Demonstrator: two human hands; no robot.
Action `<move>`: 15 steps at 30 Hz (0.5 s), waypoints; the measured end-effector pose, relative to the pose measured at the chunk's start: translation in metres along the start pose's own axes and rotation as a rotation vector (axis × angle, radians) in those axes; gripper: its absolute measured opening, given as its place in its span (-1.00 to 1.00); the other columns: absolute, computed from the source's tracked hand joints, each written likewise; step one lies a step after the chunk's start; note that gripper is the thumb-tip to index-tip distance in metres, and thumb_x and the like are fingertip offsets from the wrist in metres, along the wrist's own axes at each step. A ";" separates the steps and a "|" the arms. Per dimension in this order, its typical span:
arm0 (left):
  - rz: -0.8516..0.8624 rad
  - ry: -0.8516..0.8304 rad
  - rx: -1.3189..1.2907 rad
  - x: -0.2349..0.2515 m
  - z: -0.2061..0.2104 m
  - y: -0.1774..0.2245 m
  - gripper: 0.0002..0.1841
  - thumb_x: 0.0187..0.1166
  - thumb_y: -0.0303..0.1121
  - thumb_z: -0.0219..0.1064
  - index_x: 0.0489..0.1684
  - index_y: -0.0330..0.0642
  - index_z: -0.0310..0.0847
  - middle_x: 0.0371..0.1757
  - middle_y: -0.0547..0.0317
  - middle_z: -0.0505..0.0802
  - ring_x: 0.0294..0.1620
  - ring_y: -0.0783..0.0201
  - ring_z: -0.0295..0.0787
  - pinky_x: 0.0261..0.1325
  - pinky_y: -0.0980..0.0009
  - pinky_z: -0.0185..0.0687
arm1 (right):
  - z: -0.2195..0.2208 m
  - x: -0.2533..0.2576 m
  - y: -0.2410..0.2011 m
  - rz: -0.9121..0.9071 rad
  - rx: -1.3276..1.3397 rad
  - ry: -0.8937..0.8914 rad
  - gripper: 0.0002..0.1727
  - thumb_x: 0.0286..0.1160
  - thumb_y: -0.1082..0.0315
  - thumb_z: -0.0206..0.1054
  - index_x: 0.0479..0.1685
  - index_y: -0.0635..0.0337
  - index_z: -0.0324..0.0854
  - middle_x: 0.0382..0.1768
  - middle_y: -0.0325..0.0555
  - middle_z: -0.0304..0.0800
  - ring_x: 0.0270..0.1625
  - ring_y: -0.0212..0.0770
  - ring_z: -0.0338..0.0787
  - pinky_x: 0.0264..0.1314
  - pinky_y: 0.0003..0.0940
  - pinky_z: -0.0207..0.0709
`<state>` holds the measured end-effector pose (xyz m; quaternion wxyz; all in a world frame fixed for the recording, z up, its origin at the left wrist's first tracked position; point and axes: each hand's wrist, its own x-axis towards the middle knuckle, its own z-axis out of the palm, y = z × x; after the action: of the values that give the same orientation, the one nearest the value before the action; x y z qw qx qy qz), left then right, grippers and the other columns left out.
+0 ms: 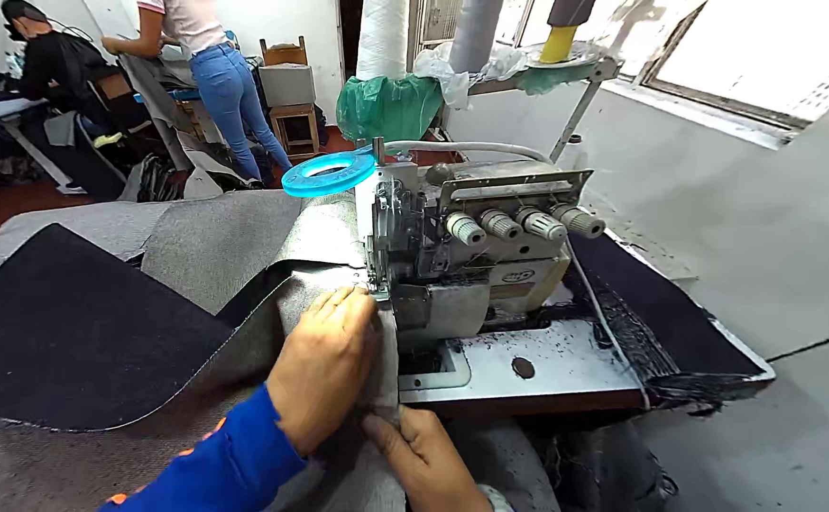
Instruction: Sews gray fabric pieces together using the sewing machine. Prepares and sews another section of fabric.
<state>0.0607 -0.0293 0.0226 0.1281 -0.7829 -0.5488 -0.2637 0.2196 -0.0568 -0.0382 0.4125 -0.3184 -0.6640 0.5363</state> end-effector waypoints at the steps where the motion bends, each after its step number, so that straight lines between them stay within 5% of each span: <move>1: 0.006 -0.031 -0.043 0.002 -0.006 -0.002 -0.72 0.65 -0.31 0.21 0.06 -0.27 0.78 0.04 0.02 0.93 0.25 0.08 0.87 0.41 0.13 0.70 | -0.003 0.004 -0.001 -0.009 0.001 0.005 -0.70 0.70 0.33 0.22 -0.34 0.35 0.71 -0.56 -0.26 0.71 -0.42 -0.59 0.71 -0.26 -0.57 0.61; 3: 0.066 -0.051 -0.108 0.000 -0.022 0.004 -0.69 0.67 -0.26 0.21 0.07 -0.32 0.74 0.02 -0.04 0.92 0.20 0.00 0.88 0.34 0.05 0.73 | -0.011 0.013 -0.003 -0.048 0.007 -0.015 -0.67 0.73 0.30 0.17 -0.29 0.37 0.70 -0.53 -0.24 0.71 -0.40 -0.57 0.71 -0.24 -0.55 0.61; 6: 0.135 -0.134 -0.177 -0.023 -0.041 0.026 -0.34 0.63 0.11 0.24 0.31 -0.42 0.62 0.33 -0.21 0.82 0.40 -0.11 0.77 0.48 -0.02 0.60 | -0.021 0.022 -0.009 -0.098 0.040 -0.060 -0.64 0.75 0.29 0.11 -0.30 0.37 0.68 -0.51 -0.26 0.71 -0.38 -0.59 0.70 -0.22 -0.57 0.61; 10: 0.165 -0.134 -0.020 -0.061 -0.032 0.039 -0.06 0.50 0.34 0.27 0.52 -0.46 0.48 0.49 -0.27 0.72 0.62 0.01 0.58 0.70 0.16 0.31 | -0.020 0.027 -0.011 -0.167 0.074 -0.014 -0.66 0.68 0.40 0.07 -0.52 0.29 0.56 -0.61 -0.37 0.55 -0.46 -0.71 0.55 -0.34 -0.70 0.44; 13: 0.207 -0.034 0.122 -0.063 -0.021 0.032 -0.38 0.63 -0.15 0.29 0.58 -0.40 0.43 0.54 -0.21 0.68 0.66 0.10 0.53 0.73 0.26 0.22 | -0.013 0.028 -0.010 -0.215 0.077 0.077 -0.62 0.74 0.36 0.08 -0.47 0.35 0.61 -0.56 -0.29 0.65 -0.40 -0.68 0.65 -0.25 -0.68 0.54; 15: 0.257 0.083 0.159 -0.052 -0.016 0.021 -0.62 0.72 -0.48 0.12 0.46 -0.36 0.51 0.43 -0.08 0.79 0.56 0.17 0.63 0.69 0.33 0.30 | -0.006 0.029 -0.009 -0.223 0.021 0.147 -0.61 0.74 0.34 0.09 -0.49 0.33 0.61 -0.60 -0.27 0.63 -0.46 -0.64 0.64 -0.32 -0.65 0.54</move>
<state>0.0627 -0.0862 0.0087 0.2449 -0.8224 -0.4575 -0.2332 0.2113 -0.0309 -0.0227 0.5205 -0.2765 -0.6576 0.4693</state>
